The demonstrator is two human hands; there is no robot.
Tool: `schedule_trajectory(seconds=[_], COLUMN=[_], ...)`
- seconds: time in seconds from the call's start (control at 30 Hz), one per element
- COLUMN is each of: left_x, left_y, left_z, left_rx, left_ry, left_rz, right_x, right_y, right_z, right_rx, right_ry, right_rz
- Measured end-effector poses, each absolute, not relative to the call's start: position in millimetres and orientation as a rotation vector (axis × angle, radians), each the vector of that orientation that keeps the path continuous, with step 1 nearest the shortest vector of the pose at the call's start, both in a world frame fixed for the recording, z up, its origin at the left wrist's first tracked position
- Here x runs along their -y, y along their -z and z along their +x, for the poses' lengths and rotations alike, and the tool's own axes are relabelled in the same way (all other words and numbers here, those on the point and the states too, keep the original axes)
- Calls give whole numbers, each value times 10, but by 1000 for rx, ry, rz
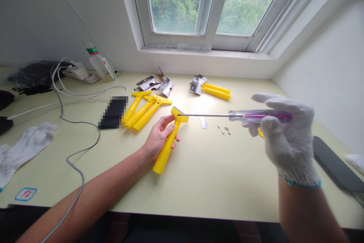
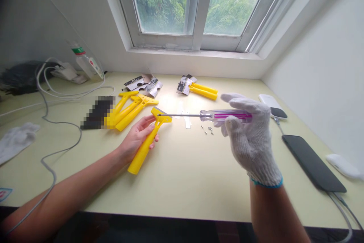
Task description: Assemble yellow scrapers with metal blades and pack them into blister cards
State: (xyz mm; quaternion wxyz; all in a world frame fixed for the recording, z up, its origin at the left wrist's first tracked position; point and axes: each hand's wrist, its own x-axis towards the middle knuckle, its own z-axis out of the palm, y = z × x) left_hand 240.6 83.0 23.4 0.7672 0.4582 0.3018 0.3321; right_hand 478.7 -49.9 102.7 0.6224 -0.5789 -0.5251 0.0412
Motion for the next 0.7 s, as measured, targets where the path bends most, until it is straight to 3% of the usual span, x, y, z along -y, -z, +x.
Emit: schedule_trajectory(seconds=[0.07, 0.23, 0.37, 0.5, 0.7], left_x=[-834, -810, -816, -852, -893], left_y=[-243, -290, -320, -326, -315], left_z=[2406, 2410, 2404, 2388, 2376], left_rx=[-658, -648, -670, -681, -723], left_ry=[-727, -739, -768, -801, -820], left_rz=[995, 1011, 1021, 1033, 1038], right_x=[497, 504, 494, 462, 382], right_y=[-1017, -1007, -968, -898, -816], right_z=[4822, 4927, 5003, 5026, 5058], right_rx=[1261, 1117, 1283, 1214, 1215], right_ry=[-88, 281, -53, 58, -108], right_rz=[-1299, -1662, -1500, -1598, -1512])
